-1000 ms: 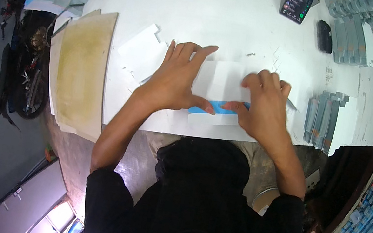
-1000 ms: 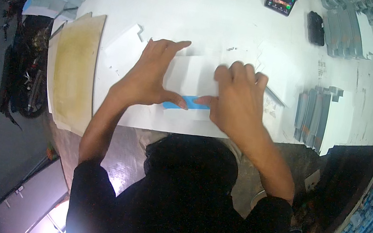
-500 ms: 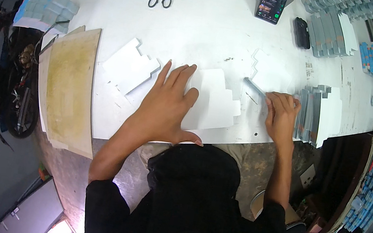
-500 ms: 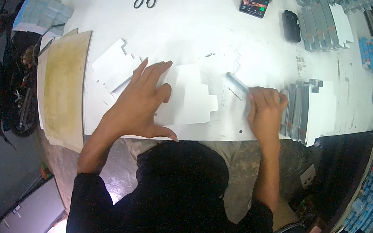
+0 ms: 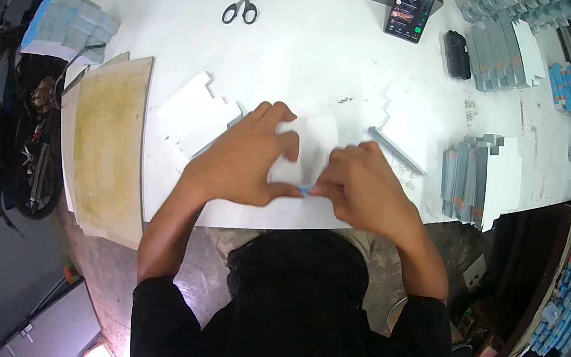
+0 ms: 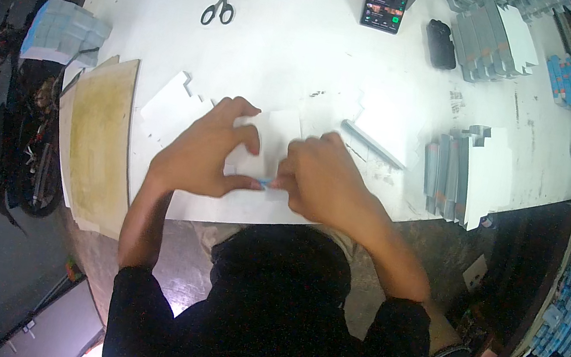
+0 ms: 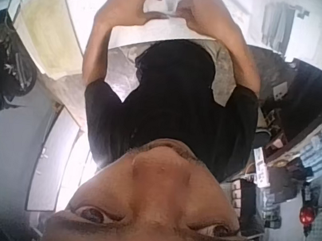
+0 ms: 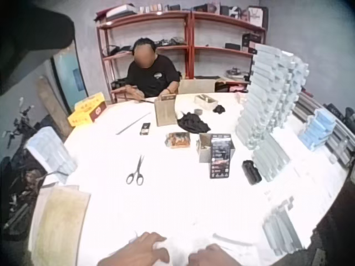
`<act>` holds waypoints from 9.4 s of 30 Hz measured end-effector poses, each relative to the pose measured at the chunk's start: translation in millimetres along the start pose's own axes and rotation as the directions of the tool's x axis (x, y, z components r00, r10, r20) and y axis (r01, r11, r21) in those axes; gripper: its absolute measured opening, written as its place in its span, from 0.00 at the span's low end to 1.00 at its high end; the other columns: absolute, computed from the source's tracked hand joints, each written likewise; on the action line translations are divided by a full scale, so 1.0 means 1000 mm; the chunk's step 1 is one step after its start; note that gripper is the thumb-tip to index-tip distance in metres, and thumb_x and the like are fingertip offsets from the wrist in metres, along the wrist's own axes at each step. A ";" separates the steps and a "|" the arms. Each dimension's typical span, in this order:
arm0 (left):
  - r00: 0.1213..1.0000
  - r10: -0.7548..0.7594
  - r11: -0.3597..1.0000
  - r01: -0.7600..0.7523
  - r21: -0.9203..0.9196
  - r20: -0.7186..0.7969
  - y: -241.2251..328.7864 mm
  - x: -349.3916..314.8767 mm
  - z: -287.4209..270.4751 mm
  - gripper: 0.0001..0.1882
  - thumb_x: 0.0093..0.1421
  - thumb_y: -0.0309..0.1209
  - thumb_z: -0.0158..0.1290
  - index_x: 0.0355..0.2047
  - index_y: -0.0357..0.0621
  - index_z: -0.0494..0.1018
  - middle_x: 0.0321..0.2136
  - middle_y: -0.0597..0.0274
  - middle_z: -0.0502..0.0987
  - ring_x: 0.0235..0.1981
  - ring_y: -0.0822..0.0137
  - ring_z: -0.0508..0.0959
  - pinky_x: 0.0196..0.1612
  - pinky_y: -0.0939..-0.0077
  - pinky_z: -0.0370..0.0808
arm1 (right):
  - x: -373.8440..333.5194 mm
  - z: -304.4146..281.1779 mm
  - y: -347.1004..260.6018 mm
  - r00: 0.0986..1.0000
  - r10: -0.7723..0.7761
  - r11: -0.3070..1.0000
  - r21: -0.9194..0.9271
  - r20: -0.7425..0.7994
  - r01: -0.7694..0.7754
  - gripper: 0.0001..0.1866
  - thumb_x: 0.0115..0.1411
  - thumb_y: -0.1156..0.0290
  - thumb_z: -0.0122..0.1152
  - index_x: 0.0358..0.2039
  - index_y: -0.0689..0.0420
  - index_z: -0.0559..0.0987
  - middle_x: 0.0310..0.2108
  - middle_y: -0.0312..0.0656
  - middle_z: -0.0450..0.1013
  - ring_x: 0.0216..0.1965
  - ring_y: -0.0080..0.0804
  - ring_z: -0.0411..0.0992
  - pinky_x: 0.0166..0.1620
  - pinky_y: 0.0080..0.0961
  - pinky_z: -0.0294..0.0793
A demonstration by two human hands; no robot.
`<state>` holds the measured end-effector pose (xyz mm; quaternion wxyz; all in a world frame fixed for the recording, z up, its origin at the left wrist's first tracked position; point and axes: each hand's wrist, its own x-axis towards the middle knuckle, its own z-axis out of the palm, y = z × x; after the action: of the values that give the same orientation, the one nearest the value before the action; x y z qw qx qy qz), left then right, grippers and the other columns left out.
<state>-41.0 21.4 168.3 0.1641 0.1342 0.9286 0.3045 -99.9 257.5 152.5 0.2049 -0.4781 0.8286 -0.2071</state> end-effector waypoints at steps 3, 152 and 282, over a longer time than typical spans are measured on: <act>0.993 -0.118 0.990 0.116 -0.076 -0.029 -0.013 0.008 0.006 0.44 0.39 0.41 0.79 0.55 0.44 0.68 0.59 0.43 0.68 0.63 0.40 0.66 0.67 0.52 0.61 | 0.019 0.000 -0.003 0.934 0.327 0.944 0.005 -0.146 -0.330 0.26 0.51 0.59 0.76 0.48 0.58 0.81 0.39 0.43 0.74 0.48 0.41 0.69 0.50 0.44 0.62; 0.980 0.095 0.970 -0.051 0.239 -0.175 0.003 -0.025 0.032 0.34 0.40 0.49 0.77 0.34 0.39 0.71 0.65 0.27 0.60 0.67 0.29 0.58 0.69 0.39 0.57 | -0.071 0.021 0.090 0.796 0.225 0.939 -0.092 -0.562 -0.330 0.15 0.53 0.84 0.61 0.41 0.56 0.83 0.43 0.42 0.78 0.47 0.42 0.73 0.50 0.42 0.65; 0.986 -0.063 0.998 0.067 0.020 -0.151 -0.024 0.004 0.019 0.58 0.36 0.45 0.79 0.67 0.47 0.63 0.63 0.45 0.65 0.68 0.43 0.61 0.71 0.49 0.57 | 0.018 0.020 0.001 0.938 0.226 0.973 0.006 -0.263 -0.233 0.27 0.48 0.57 0.80 0.40 0.60 0.78 0.35 0.49 0.73 0.43 0.45 0.71 0.46 0.44 0.59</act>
<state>-40.4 14.3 138.4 0.1018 0.0825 0.9460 0.2965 -98.4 239.2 133.1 0.1101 -0.3491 0.9010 -0.2328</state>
